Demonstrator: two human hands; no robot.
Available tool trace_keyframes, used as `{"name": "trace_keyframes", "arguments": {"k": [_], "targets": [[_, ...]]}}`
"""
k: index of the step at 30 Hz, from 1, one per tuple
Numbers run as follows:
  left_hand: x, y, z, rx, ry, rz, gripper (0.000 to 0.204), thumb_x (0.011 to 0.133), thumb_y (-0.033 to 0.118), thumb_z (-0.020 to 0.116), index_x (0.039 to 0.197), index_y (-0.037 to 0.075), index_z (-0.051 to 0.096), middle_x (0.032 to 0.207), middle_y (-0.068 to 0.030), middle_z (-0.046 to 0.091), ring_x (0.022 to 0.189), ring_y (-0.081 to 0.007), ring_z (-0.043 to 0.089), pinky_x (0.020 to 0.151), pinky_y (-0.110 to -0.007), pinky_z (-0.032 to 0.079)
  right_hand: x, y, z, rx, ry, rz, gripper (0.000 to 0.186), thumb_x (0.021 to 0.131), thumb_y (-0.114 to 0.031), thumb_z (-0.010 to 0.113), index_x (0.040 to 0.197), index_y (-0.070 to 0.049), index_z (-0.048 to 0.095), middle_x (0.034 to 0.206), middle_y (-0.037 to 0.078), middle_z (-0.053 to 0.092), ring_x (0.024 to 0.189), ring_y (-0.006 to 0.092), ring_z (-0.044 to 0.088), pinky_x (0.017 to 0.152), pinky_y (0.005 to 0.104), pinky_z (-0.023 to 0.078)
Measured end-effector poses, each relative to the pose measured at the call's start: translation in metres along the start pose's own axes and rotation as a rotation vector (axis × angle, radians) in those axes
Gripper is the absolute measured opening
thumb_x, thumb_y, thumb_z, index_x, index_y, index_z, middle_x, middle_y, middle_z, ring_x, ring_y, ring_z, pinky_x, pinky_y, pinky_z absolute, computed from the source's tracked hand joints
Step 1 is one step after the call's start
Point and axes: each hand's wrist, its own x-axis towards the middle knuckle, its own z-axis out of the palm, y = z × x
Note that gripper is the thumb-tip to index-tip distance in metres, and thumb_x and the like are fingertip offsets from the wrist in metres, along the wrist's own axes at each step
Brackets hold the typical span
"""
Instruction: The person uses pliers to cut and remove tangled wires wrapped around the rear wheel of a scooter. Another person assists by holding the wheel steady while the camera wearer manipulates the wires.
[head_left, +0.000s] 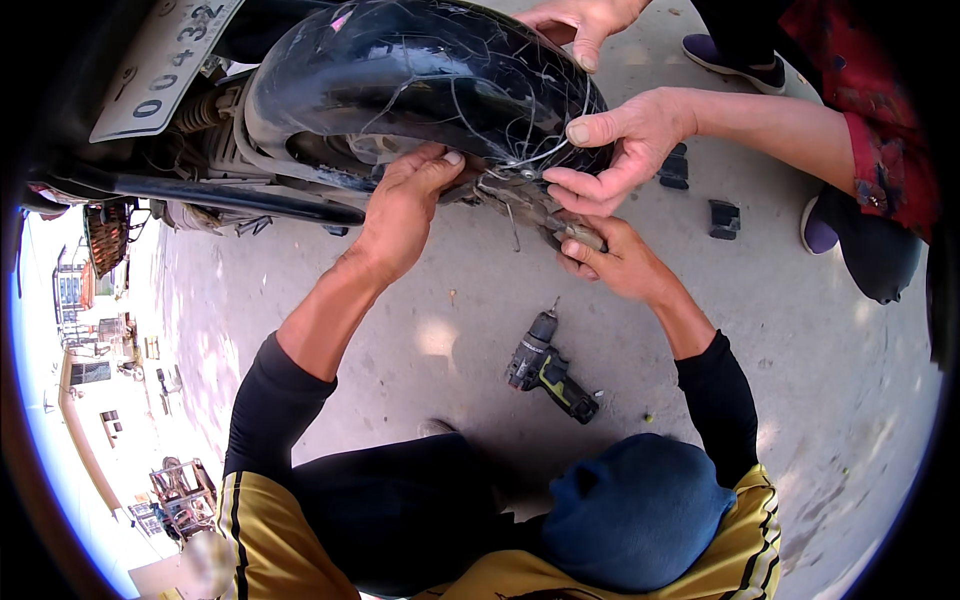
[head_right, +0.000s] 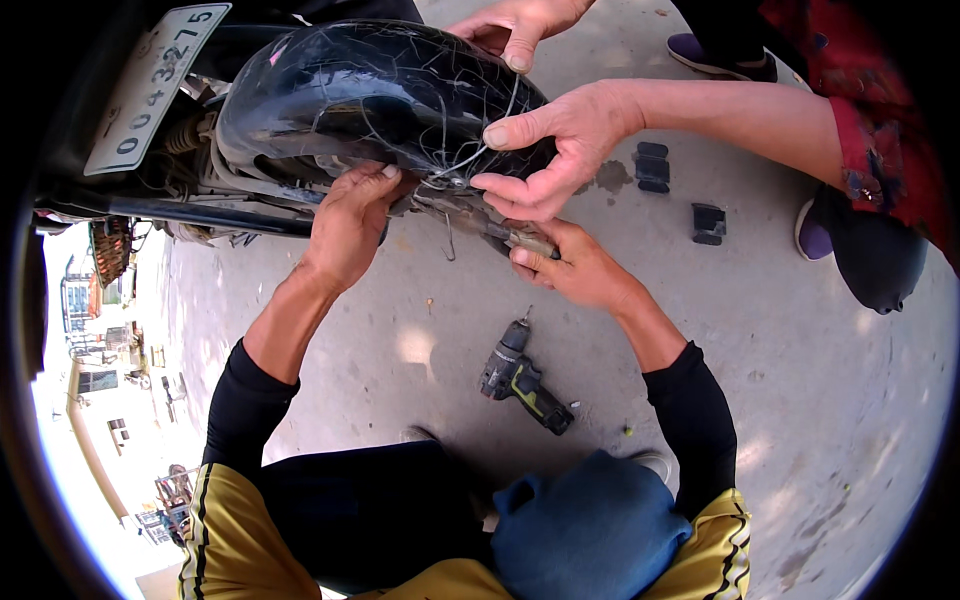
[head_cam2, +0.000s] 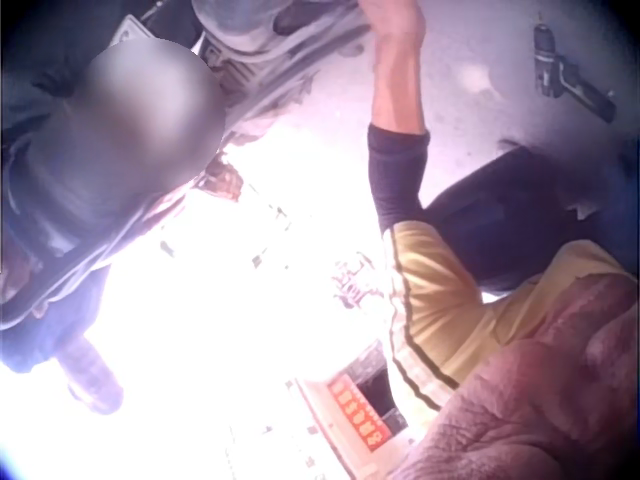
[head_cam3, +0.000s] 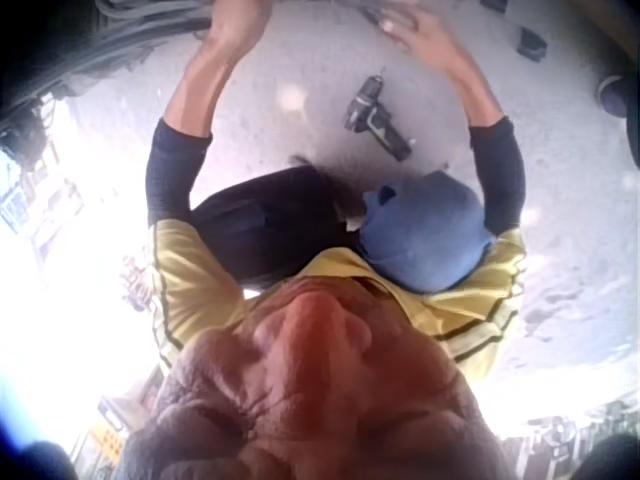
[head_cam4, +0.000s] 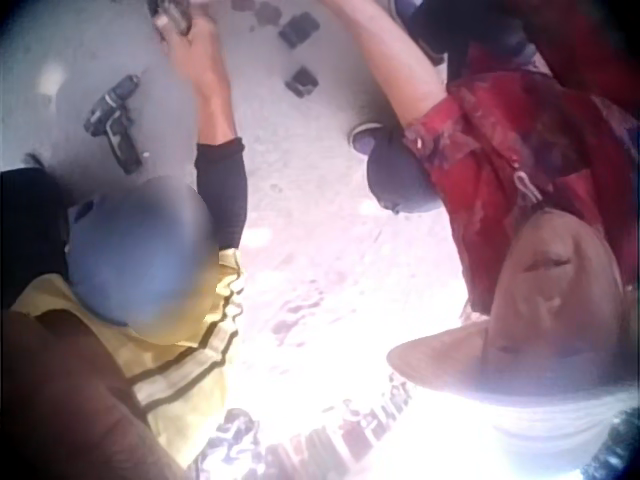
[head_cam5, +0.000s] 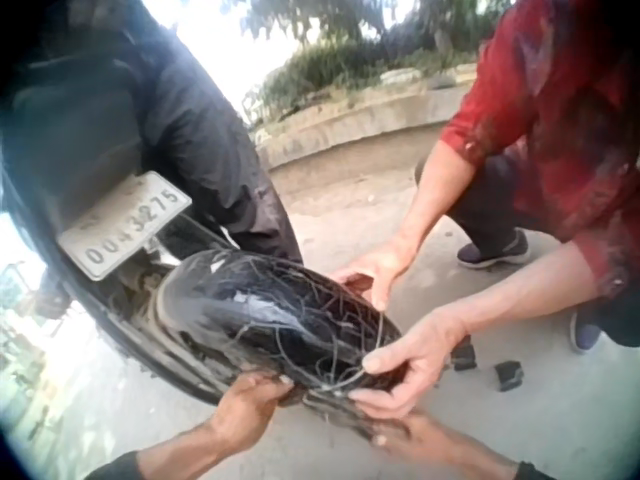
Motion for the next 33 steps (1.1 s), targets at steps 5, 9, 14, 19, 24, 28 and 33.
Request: {"name": "trace_keyframes", "arguments": {"k": [5, 9, 14, 19, 24, 28, 33], "targets": [[0.002, -0.011, -0.013, 0.123, -0.092, 0.075, 0.040, 0.098, 0.015, 0.047, 0.127, -0.006, 0.063, 0.120, -0.0110, 0.069, 0.114, -0.0180, 0.060, 0.106, -0.033, 0.042, -0.025, -0.035, 0.030, 0.041, 0.041, 0.189, 0.033, 0.110, -0.032, 0.059, 0.115, -0.001, 0.066, 0.072, -0.004, 0.049, 0.061, 0.0067, 0.043, 0.054, 0.0254, 0.038], [0.003, -0.013, -0.011, 0.135, -0.168, 0.116, 0.042, 0.092, 0.007, 0.049, 0.130, -0.006, 0.060, 0.120, -0.0110, 0.068, 0.119, -0.0198, 0.059, 0.106, -0.035, 0.043, -0.038, -0.058, 0.056, 0.148, 0.134, 0.304, 0.036, 0.112, -0.034, 0.056, 0.117, 0.000, 0.067, 0.072, -0.003, 0.049, 0.059, 0.0068, 0.041, 0.051, 0.0257, 0.035], [0.000, -0.016, -0.014, 0.250, -0.232, 0.260, 0.052, 0.086, 0.005, 0.061, 0.136, -0.007, 0.054, 0.127, -0.0173, 0.066, 0.126, -0.0274, 0.061, 0.111, -0.040, 0.045, -0.043, -0.073, 0.085, 0.295, 0.239, 0.363, 0.036, 0.113, -0.031, 0.054, 0.119, 0.003, 0.065, 0.074, -0.001, 0.051, 0.058, 0.0070, 0.040, 0.050, 0.0258, 0.033], [-0.004, -0.017, -0.020, 0.407, -0.263, 0.327, 0.063, 0.084, 0.013, 0.071, 0.139, -0.008, 0.049, 0.137, -0.0290, 0.061, 0.131, -0.0374, 0.061, 0.111, -0.046, 0.047, -0.045, -0.084, 0.102, 0.379, 0.299, 0.397, 0.033, 0.113, -0.028, 0.053, 0.125, 0.001, 0.062, 0.076, 0.001, 0.051, 0.058, 0.0071, 0.036, 0.051, 0.0266, 0.030], [-0.007, -0.016, -0.024, 0.407, -0.277, 0.367, 0.069, 0.087, 0.021, 0.072, 0.142, -0.009, 0.044, 0.137, -0.0327, 0.060, 0.133, -0.0428, 0.059, 0.111, -0.048, 0.047, -0.044, -0.098, 0.119, 0.454, 0.340, 0.442, 0.029, 0.113, -0.027, 0.053, 0.124, -0.002, 0.061, 0.078, -0.001, 0.049, 0.060, 0.0066, 0.033, 0.053, 0.0257, 0.028], [-0.009, -0.015, -0.022, 0.416, -0.274, 0.377, 0.071, 0.092, 0.031, 0.074, 0.141, -0.010, 0.044, 0.135, -0.0337, 0.061, 0.132, -0.0432, 0.060, 0.110, -0.049, 0.047, -0.045, -0.108, 0.127, 0.453, 0.380, 0.468, 0.027, 0.113, -0.027, 0.051, 0.124, -0.003, 0.061, 0.081, 0.000, 0.050, 0.061, 0.0062, 0.033, 0.054, 0.0248, 0.028], [-0.005, -0.019, -0.021, 0.264, -0.261, 0.345, 0.066, 0.099, 0.037, 0.072, 0.139, -0.008, 0.046, 0.132, -0.0310, 0.063, 0.126, -0.0413, 0.063, 0.105, -0.048, 0.050, -0.043, -0.114, 0.135, 0.463, 0.419, 0.488, 0.029, 0.113, -0.027, 0.051, 0.125, -0.002, 0.060, 0.083, 0.001, 0.051, 0.062, 0.0063, 0.034, 0.055, 0.0250, 0.028]]}}
